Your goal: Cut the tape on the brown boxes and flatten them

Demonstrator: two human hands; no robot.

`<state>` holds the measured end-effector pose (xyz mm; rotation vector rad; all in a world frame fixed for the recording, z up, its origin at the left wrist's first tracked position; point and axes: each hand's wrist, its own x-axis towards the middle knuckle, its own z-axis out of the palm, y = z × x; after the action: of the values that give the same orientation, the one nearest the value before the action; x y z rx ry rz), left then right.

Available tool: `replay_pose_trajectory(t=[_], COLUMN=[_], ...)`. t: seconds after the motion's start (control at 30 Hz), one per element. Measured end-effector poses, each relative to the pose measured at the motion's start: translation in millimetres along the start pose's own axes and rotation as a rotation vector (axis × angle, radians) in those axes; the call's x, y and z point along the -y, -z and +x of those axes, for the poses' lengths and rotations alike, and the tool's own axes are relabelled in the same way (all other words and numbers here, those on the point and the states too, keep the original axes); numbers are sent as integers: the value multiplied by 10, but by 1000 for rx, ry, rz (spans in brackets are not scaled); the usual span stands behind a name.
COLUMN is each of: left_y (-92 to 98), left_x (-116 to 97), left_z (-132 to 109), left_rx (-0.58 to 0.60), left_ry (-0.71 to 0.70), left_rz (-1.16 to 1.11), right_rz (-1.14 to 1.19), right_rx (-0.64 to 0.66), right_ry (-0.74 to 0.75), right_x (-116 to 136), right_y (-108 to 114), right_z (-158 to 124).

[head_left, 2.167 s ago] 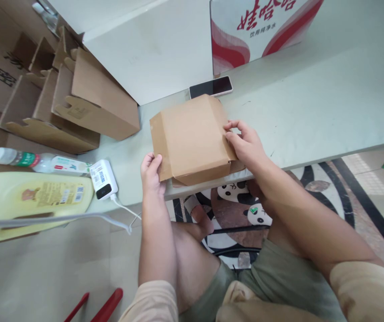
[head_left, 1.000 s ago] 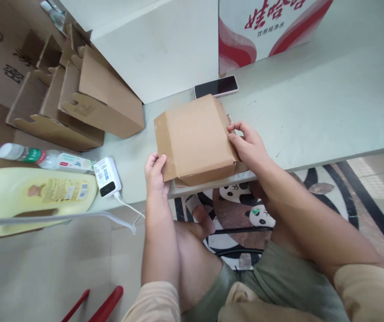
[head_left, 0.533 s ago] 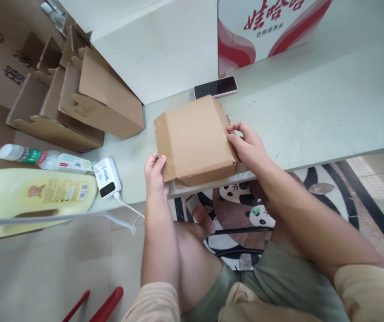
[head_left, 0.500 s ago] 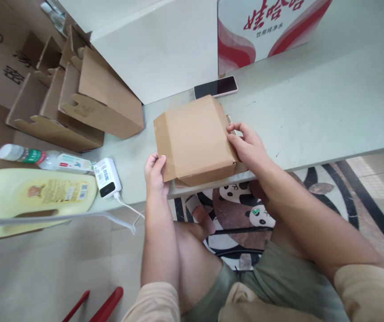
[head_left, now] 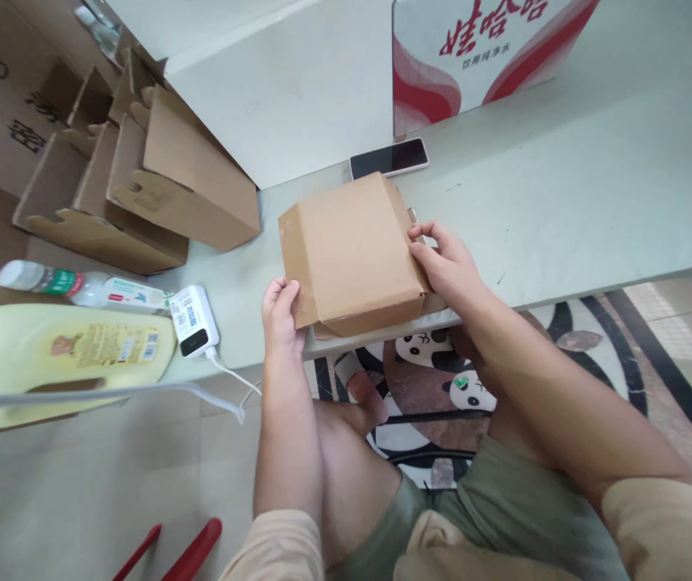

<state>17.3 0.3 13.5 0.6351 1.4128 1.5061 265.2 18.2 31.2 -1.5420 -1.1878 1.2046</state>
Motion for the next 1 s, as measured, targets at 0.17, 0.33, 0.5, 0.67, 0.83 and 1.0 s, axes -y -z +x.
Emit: replay_pose_trajectory(t=[0.17,0.33,0.5,0.67,0.83,1.0], left_y=[26,34,17,40,64,66], left_x=[42,64,-12,-47,-25,-2], left_z=[28,30,-9,16,96,127], left_rx=[33,67,135,131,99,37], left_ry=[22,147,139,129,106,80], left_rz=[26,-18,-79,-105,-152,-235], right_rz=[-2,23,-5,23,83,83], right_rx=[-9,-1,17,-111,-28,85], right_ry=[25,47,33,76,73,224], right_x=[-37,-59,-76,-167,-240,-282], right_y=[-2,-7,8,10,-4,22], right_z=[22,37,33,87,127,93])
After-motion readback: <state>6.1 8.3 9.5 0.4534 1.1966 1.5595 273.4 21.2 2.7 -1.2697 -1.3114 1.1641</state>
